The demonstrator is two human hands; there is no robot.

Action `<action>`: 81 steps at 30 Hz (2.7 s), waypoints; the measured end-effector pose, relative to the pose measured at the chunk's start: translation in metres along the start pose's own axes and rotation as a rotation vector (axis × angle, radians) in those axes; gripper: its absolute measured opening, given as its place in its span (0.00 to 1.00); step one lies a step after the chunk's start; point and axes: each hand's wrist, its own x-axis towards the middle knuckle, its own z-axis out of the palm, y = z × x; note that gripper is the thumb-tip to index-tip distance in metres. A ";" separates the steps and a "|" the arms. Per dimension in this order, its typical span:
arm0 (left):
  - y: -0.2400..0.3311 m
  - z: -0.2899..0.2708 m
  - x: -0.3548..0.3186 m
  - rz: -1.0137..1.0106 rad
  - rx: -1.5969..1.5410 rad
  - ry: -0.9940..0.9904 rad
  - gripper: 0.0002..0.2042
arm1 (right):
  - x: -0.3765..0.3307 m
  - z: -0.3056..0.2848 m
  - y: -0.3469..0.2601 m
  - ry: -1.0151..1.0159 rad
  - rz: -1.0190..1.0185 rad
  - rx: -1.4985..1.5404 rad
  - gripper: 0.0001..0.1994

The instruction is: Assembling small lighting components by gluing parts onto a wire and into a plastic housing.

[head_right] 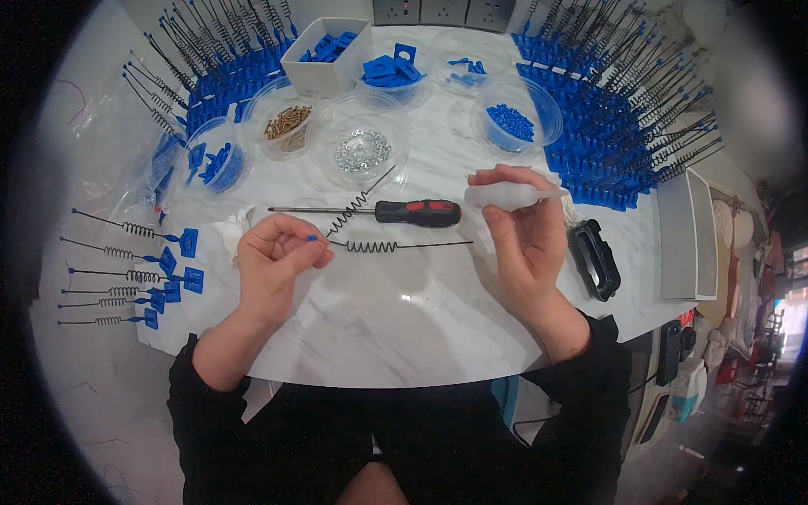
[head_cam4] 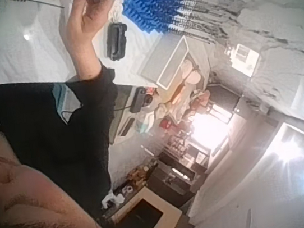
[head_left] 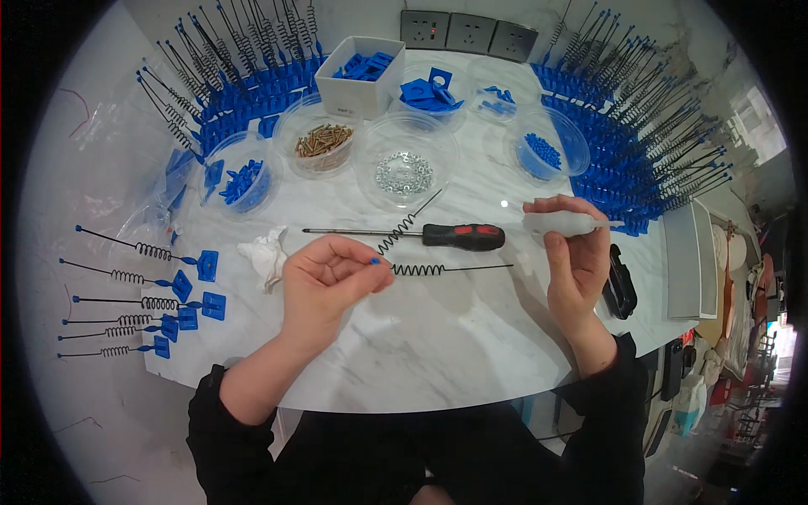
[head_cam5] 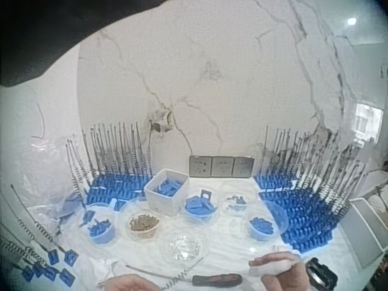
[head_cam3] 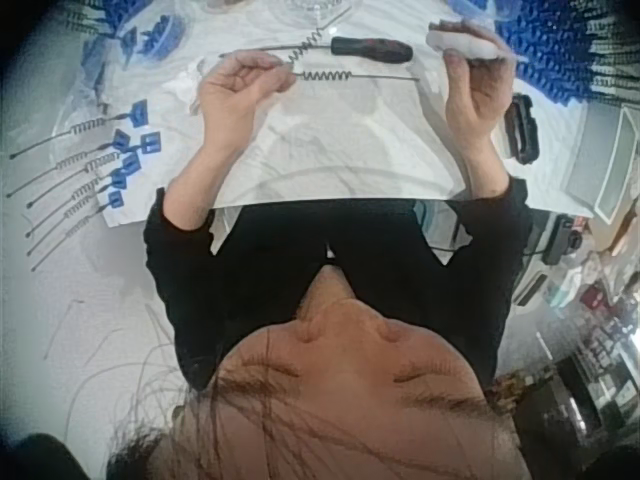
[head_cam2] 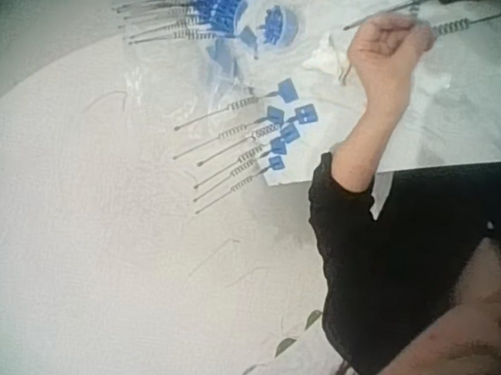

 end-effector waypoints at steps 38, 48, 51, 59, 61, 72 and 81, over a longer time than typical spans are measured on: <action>0.009 0.014 -0.010 -0.399 0.180 -0.206 0.08 | -0.009 0.015 -0.020 -0.387 0.237 -0.166 0.17; 0.006 0.011 -0.011 -0.281 0.165 -0.171 0.08 | -0.012 0.012 -0.022 -0.291 0.573 0.246 0.18; 0.007 0.013 -0.011 -0.277 0.192 -0.159 0.12 | -0.013 0.010 -0.018 -0.343 0.523 0.229 0.18; 0.005 0.014 -0.015 -0.017 0.373 -0.141 0.23 | -0.013 0.012 -0.020 -0.313 0.530 0.197 0.21; 0.005 0.015 -0.014 -0.038 0.330 -0.135 0.23 | -0.014 0.011 -0.022 -0.289 0.535 0.188 0.21; 0.006 0.014 -0.013 -0.102 0.309 -0.115 0.24 | -0.010 0.012 -0.025 -0.403 0.285 -0.041 0.20; 0.006 0.015 -0.014 -0.086 0.363 -0.113 0.24 | -0.009 0.012 -0.028 -0.396 0.236 -0.165 0.18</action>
